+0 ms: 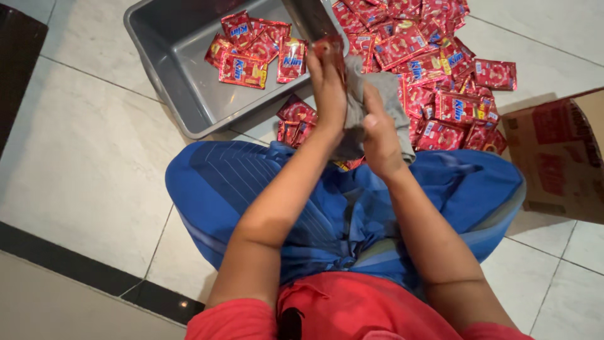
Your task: The person sits cross-legged on the floor and wipes red candy packets with a gray cloth. They pick up packets from a pile, wipe them, and place them into a metal tray.
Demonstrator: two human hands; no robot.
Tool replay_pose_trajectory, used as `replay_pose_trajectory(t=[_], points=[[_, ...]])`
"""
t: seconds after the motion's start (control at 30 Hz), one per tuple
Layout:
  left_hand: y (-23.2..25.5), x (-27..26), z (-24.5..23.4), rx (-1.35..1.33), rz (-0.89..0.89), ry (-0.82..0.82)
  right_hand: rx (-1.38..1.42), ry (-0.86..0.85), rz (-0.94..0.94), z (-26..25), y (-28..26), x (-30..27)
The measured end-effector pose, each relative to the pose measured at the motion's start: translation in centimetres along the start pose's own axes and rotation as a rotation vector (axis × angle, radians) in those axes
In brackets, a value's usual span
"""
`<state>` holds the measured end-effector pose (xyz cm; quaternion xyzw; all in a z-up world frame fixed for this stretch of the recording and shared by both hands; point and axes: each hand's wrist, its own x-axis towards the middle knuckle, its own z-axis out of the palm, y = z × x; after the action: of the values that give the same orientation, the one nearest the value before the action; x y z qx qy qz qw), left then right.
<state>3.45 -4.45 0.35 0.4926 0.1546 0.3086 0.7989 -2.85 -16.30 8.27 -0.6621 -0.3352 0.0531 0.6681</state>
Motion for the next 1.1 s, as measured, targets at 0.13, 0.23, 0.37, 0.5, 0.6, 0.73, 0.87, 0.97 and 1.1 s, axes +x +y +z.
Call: replay_pose_trajectory(t=[0.13, 0.23, 0.37, 0.5, 0.6, 0.73, 0.87, 0.97, 1.1], points=[[0.9, 4.1, -2.7, 0.053, 0.044, 0.048, -0.158, -0.264, 0.07, -2.3, 0.4, -1.0], [3.6, 7.1, -5.9, 0.109, 0.214, 0.058, -0.157, -0.52, 0.263, -6.0, -0.1, -0.4], [5.1, 9.2, -7.8, 0.566, 0.515, 0.184, -0.199, -0.289, 0.29, -10.1, 0.9, 1.5], [0.9, 6.4, -7.1, 0.777, 0.55, -0.027, -0.352, 0.07, 0.279, -9.4, 5.3, 3.3], [-4.8, 3.7, -6.4, 0.876, 0.135, -0.535, -0.613, -0.009, 0.181, -7.1, 8.9, 3.3], [-11.5, 2.6, -5.9, 1.146, 0.133, -0.453, -0.826, -0.306, 0.117, -5.4, 11.4, 0.8], [-13.5, 4.5, -3.6, 1.188, 0.136, -0.252, -0.685, -0.454, 0.305, -6.5, 11.8, -0.5], [-12.2, 5.5, -2.4, 1.342, -0.443, -0.275, -0.333, -0.426, 0.465, -8.9, 11.1, 0.1], [-10.8, 5.3, -2.3, 1.018, -0.517, -0.15, -0.185, -0.28, 0.596, -11.3, 9.4, 0.7]])
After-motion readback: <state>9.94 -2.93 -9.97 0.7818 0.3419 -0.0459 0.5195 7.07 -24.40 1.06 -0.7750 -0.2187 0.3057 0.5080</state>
